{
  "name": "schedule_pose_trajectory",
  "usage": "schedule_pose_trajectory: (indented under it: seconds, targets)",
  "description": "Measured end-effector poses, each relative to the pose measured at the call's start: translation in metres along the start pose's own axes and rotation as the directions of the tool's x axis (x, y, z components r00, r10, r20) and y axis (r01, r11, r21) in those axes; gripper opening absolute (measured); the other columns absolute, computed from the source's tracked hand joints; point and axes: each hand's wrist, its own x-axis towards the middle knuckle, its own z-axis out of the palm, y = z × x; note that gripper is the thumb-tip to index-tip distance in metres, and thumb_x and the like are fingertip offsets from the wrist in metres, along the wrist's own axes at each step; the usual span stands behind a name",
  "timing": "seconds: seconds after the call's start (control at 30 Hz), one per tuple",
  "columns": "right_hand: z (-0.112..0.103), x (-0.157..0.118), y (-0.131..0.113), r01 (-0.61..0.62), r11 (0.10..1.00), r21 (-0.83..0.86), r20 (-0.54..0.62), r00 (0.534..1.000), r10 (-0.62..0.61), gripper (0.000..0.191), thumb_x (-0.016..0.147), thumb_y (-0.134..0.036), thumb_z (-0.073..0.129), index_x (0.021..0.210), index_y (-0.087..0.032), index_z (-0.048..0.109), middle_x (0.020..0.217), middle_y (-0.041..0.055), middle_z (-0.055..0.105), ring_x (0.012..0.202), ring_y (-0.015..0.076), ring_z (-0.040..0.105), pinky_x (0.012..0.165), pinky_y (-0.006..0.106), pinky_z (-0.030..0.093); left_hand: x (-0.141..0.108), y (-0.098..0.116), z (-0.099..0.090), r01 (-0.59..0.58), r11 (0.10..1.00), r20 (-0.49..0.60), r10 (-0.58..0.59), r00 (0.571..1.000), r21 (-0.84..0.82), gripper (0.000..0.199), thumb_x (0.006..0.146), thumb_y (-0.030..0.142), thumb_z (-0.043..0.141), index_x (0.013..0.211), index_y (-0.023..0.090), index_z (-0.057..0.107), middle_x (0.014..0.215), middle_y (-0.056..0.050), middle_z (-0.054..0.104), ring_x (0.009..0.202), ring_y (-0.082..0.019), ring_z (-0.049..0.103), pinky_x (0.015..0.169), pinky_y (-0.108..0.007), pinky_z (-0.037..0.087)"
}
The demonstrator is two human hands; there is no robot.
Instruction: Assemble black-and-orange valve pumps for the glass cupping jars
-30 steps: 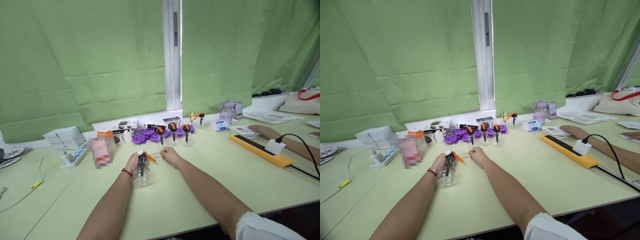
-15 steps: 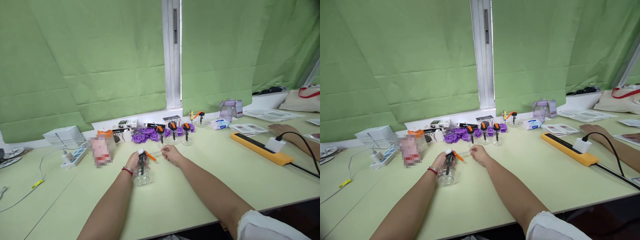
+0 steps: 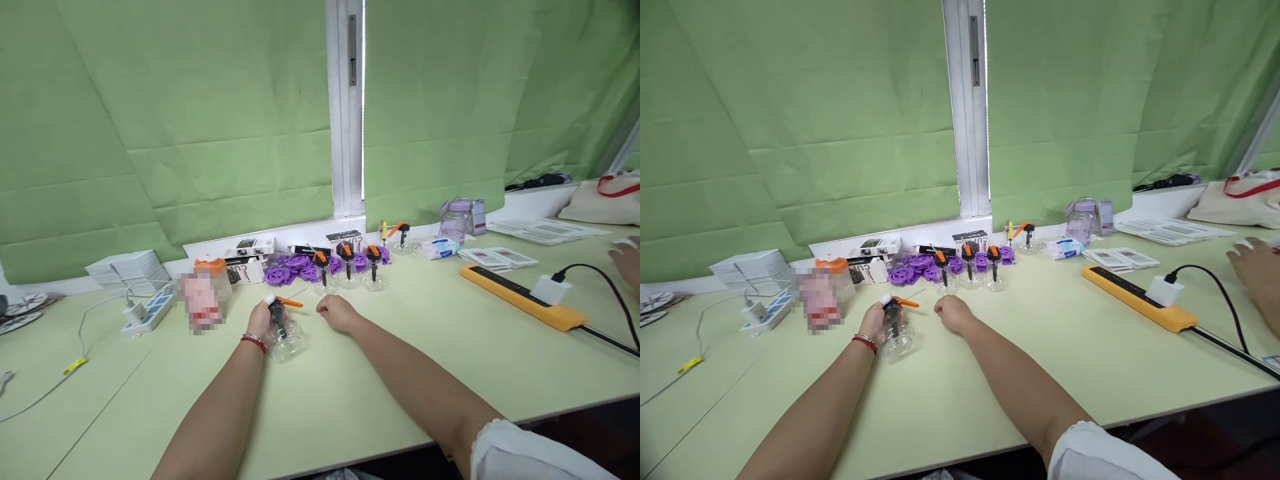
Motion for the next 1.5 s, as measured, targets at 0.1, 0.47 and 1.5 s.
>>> schedule_pose_trajectory:
  seconds: [0.1, 0.47, 1.5]
  targets:
    - [-0.003, -0.001, 0.002, -0.026, 0.998, 0.048, -0.012, 1.000, 0.027, 0.028, 0.075, -0.014, 0.060, 0.102, -0.017, 0.065, 0.079, 0.0029, 0.065, 0.072, 0.0142, 0.058, 0.068, 0.024, 0.043, 0.000, 0.004, 0.002, -0.026, 1.000, -0.020, 0.026, 0.999, -0.012, 0.015, 0.074, 0.028, 0.057, 0.075, 0.012, 0.055, 0.049, -0.001, 0.055, 0.039, -0.015, 0.053, 0.042, -0.027, 0.044]
    - [-0.030, -0.036, -0.047, -0.459, 0.479, 0.748, 0.556, 0.827, -0.076, 0.063, 0.076, -0.072, 0.041, 0.114, -0.022, 0.039, 0.075, 0.0034, 0.063, 0.068, 0.0233, 0.068, 0.060, 0.036, 0.053, -0.013, 0.003, 0.030, -0.373, 0.924, -0.006, 0.374, 0.928, -0.090, 0.036, 0.069, 0.047, 0.066, 0.076, 0.014, 0.054, 0.060, 0.000, 0.060, 0.054, -0.011, 0.056, 0.052, -0.022, 0.040]
    - [-0.056, -0.039, -0.044, 0.129, 0.775, 0.618, 0.000, 0.986, -0.164, 0.073, 0.071, -0.055, 0.064, 0.134, -0.033, 0.034, 0.135, 0.0091, 0.039, 0.116, 0.0233, 0.047, 0.087, 0.038, 0.047, -0.023, 0.009, 0.027, -0.352, 0.903, 0.087, 0.341, 0.936, 0.247, 0.039, 0.079, 0.057, 0.047, 0.068, 0.020, 0.045, 0.046, 0.005, 0.041, 0.028, -0.008, 0.033, 0.027, -0.021, 0.029]
